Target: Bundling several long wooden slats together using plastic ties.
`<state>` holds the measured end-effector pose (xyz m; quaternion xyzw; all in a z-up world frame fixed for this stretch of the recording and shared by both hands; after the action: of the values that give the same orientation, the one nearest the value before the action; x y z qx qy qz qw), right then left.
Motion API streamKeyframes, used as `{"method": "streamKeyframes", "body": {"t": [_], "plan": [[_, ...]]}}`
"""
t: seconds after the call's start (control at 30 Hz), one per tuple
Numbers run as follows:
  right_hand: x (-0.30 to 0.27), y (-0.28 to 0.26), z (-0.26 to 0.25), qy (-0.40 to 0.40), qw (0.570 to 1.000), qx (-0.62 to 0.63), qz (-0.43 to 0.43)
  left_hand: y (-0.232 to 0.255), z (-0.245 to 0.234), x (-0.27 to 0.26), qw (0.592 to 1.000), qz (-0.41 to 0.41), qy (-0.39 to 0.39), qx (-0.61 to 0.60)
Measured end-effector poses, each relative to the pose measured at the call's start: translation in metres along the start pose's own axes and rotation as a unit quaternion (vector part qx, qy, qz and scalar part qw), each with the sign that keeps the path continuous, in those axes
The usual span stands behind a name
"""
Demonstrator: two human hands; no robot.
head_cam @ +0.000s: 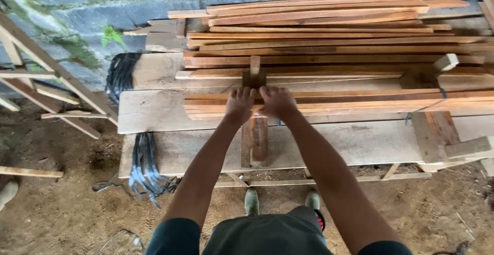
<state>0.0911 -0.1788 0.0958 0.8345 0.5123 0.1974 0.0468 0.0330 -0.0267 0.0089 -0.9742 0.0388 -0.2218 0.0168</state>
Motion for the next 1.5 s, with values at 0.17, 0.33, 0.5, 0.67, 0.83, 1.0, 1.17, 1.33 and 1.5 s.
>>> {"method": "streamKeyframes", "body": {"t": [0.17, 0.33, 0.5, 0.67, 0.83, 1.0, 1.17, 1.33, 1.5], "plan": [[0.004, 0.005, 0.033, 0.032, 0.999, 0.029, 0.003, -0.007, -0.009, 0.008, 0.998, -0.031, -0.058, -0.027], [-0.012, 0.035, 0.053, -0.081, 0.990, 0.118, -0.002, 0.009, -0.060, 0.008, 0.997, -0.051, -0.042, -0.037], [-0.066, 0.120, 0.035, -0.217, 0.964, 0.153, 0.032, 0.006, -0.051, 0.010, 0.993, -0.088, -0.039, -0.066], [-0.136, 0.233, 0.016, -0.217, 0.966, 0.127, 0.063, 0.009, -0.052, 0.013, 0.987, -0.140, -0.071, -0.016], [-0.202, 0.328, 0.003, -0.276, 0.947, 0.087, 0.137, 0.009, -0.042, 0.011, 0.980, -0.170, -0.094, 0.031], [-0.209, 0.349, 0.006, -0.325, 0.930, 0.041, 0.164, 0.011, -0.026, 0.012, 0.967, -0.204, -0.122, 0.087], [-0.210, 0.352, 0.012, -0.324, 0.935, 0.048, 0.139, 0.036, -0.005, 0.027, 0.945, -0.251, -0.202, 0.058], [-0.211, 0.353, 0.019, -0.307, 0.941, 0.072, 0.125, 0.140, 0.010, 0.088, 0.988, -0.132, -0.023, -0.081], [-0.212, 0.352, 0.025, -0.310, 0.941, 0.073, 0.117, 0.221, -0.006, 0.147, 0.997, -0.077, -0.019, -0.007]]}}
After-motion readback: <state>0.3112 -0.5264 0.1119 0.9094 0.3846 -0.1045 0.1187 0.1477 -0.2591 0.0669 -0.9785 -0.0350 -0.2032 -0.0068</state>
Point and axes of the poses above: each hand's wrist, its own x-axis towards the middle knuckle, its own z-axis out of the palm, y = z × x, the point moved 4 cm from there along x, towards the middle knuckle, and after that the axes turned 6 degrees about -x, right-handed, at the moved point
